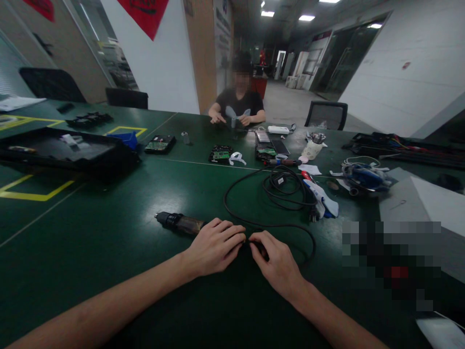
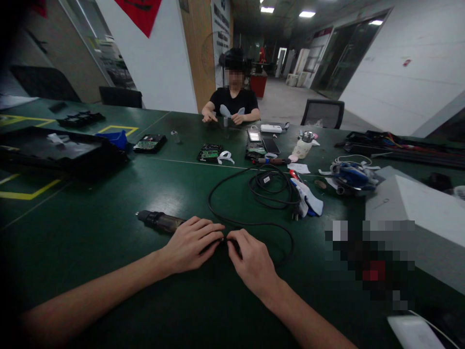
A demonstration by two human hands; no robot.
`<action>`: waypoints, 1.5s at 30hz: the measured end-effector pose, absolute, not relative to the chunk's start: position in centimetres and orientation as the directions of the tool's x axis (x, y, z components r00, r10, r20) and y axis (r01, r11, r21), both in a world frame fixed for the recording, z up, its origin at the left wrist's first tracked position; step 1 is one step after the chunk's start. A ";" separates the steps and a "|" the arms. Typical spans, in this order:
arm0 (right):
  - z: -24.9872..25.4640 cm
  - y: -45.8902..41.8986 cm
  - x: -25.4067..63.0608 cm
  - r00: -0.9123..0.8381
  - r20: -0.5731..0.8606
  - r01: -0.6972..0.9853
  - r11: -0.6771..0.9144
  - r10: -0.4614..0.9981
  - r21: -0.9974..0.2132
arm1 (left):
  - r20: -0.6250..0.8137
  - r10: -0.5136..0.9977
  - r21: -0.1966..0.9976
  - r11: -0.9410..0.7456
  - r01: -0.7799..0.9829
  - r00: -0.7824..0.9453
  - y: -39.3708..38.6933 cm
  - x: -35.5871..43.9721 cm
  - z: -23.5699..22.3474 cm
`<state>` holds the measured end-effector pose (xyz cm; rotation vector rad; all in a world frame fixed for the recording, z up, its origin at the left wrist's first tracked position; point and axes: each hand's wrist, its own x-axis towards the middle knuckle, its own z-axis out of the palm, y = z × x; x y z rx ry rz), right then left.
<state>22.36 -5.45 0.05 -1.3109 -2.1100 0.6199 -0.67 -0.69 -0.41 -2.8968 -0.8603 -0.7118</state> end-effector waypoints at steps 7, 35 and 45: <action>-0.1 -5.5 22.4 -0.358 0.237 0.654 0.424 0.903 -0.627 | 0.442 0.538 0.099 -0.824 0.558 0.717 -0.7 -0.6 -0.6; -0.3 -5.4 22.4 -0.355 0.249 0.653 0.430 0.901 -0.624 | 0.429 0.508 0.078 -0.844 0.530 0.747 -0.7 -0.7 -0.4; -0.2 -5.4 22.4 -0.367 0.261 0.651 0.447 0.893 -0.613 | 0.417 0.530 0.107 -0.836 0.539 0.738 -0.7 -0.6 -0.3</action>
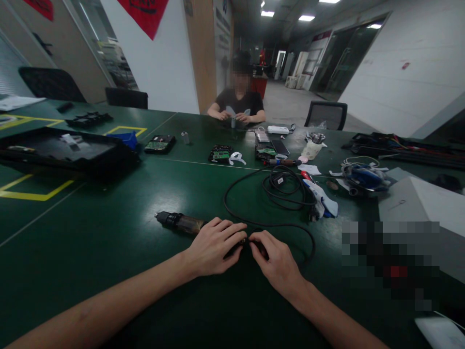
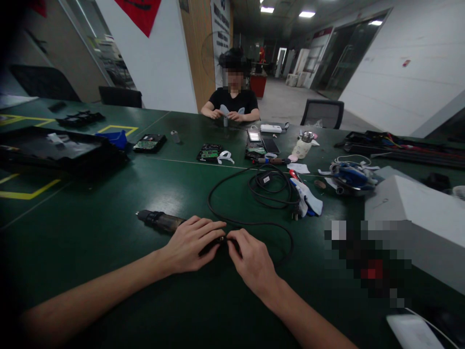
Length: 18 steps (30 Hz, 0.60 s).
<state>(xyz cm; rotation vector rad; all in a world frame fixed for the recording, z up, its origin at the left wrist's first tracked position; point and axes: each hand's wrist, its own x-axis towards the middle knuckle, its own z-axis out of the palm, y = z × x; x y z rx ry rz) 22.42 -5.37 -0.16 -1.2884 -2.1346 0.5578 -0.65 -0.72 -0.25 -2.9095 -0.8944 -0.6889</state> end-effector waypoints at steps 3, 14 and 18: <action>-0.1 -5.4 22.4 -0.361 0.260 0.655 0.442 0.895 -0.612 | 0.423 0.524 0.087 -0.835 0.543 0.739 -0.7 -0.6 -0.3; 0.0 -5.4 22.4 -0.364 0.259 0.659 0.445 0.894 -0.607 | 0.440 0.514 0.065 -0.836 0.545 0.736 -0.5 -0.6 -0.6; -0.2 -5.3 22.4 -0.362 0.268 0.657 0.449 0.893 -0.606 | 0.445 0.546 0.076 -0.813 0.578 0.710 -0.5 -0.5 -0.8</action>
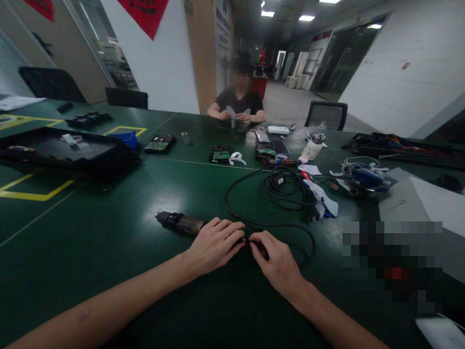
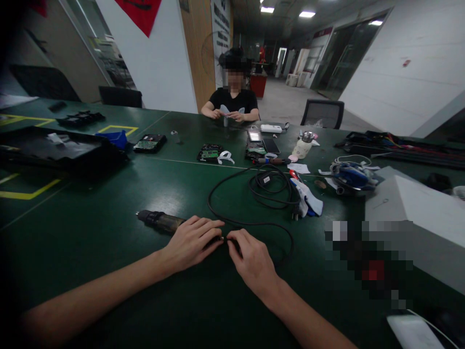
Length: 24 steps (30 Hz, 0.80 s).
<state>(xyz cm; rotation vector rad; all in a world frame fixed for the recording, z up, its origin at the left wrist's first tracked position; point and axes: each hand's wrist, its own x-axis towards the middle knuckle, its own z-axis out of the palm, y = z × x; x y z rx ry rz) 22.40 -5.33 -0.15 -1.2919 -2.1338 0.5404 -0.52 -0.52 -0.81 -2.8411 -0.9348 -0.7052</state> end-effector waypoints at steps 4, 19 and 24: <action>-0.2 -5.3 22.4 -0.367 0.285 0.653 0.464 0.885 -0.599 | 0.421 0.532 0.109 -0.834 0.542 0.735 -0.6 -0.6 -0.6; -0.1 -5.4 22.4 -0.357 0.282 0.657 0.454 0.891 -0.602 | 0.434 0.532 0.096 -0.830 0.550 0.727 -0.7 -0.6 -0.3; -0.2 -5.3 22.4 -0.357 0.266 0.660 0.443 0.896 -0.607 | 0.426 0.561 0.127 -0.814 0.567 0.710 -0.7 -0.5 -0.4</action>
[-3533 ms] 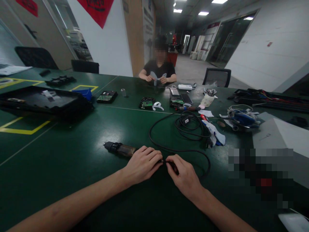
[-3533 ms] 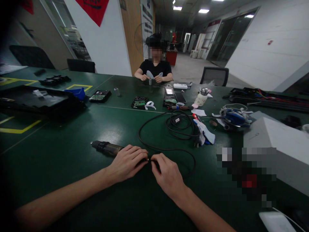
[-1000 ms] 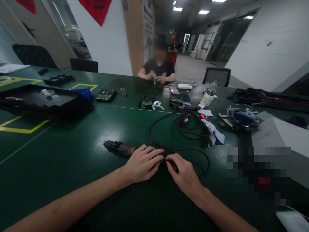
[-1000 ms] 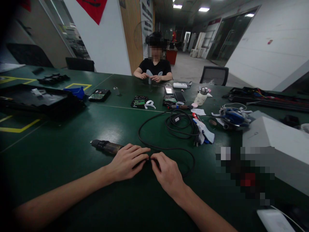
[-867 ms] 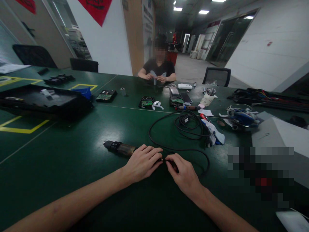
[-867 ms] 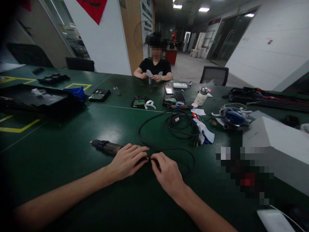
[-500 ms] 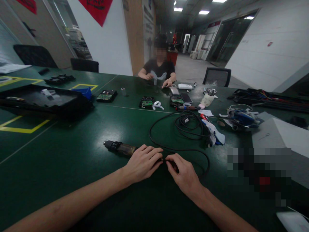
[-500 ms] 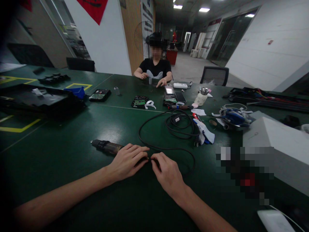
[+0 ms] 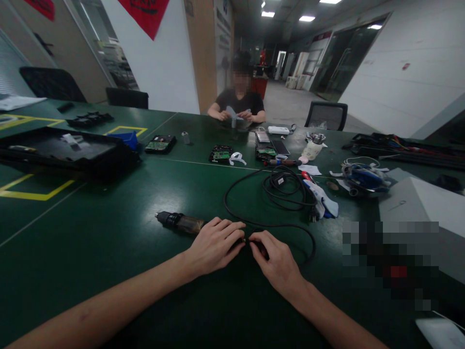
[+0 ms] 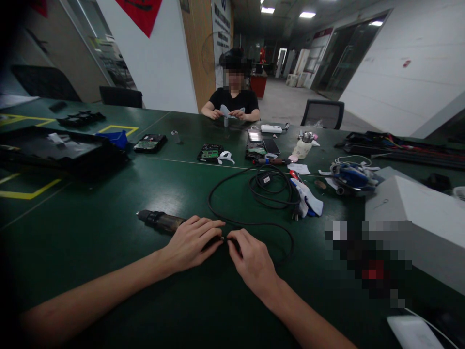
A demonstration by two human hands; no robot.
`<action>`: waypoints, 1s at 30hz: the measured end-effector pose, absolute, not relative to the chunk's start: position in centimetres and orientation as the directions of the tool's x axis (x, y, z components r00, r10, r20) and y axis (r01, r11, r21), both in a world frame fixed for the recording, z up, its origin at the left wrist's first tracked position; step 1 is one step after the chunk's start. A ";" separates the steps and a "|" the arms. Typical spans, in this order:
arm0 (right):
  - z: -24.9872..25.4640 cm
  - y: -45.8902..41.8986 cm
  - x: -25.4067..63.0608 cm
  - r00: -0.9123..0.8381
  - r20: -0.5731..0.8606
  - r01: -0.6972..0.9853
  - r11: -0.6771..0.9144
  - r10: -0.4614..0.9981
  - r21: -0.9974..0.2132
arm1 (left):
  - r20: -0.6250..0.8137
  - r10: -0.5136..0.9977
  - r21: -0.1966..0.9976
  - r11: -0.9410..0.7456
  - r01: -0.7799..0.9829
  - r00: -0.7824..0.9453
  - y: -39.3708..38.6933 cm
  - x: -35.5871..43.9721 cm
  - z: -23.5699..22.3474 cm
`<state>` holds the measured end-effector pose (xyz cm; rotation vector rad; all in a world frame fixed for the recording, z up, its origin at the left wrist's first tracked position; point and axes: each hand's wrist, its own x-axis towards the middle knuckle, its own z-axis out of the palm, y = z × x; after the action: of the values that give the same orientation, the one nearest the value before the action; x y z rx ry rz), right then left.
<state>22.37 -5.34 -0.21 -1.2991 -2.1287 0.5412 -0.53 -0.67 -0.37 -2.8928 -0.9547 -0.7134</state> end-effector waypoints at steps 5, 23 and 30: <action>-0.1 -5.3 22.4 -0.365 0.268 0.656 0.451 0.892 -0.606 | 0.435 0.528 0.105 -0.834 0.542 0.729 -0.7 -0.6 -0.4; -0.1 -5.3 22.5 -0.356 0.246 0.656 0.429 0.901 -0.622 | 0.415 0.559 0.118 -0.815 0.567 0.718 -0.6 -0.5 -0.4; -0.2 -5.4 22.4 -0.353 0.250 0.656 0.429 0.902 -0.621 | 0.426 0.537 0.120 -0.831 0.543 0.728 -0.6 -0.6 -0.4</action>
<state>22.39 -5.36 -0.22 -1.3085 -2.1214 0.5677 -0.58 -0.59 -0.39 -2.9074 -0.9094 -0.7110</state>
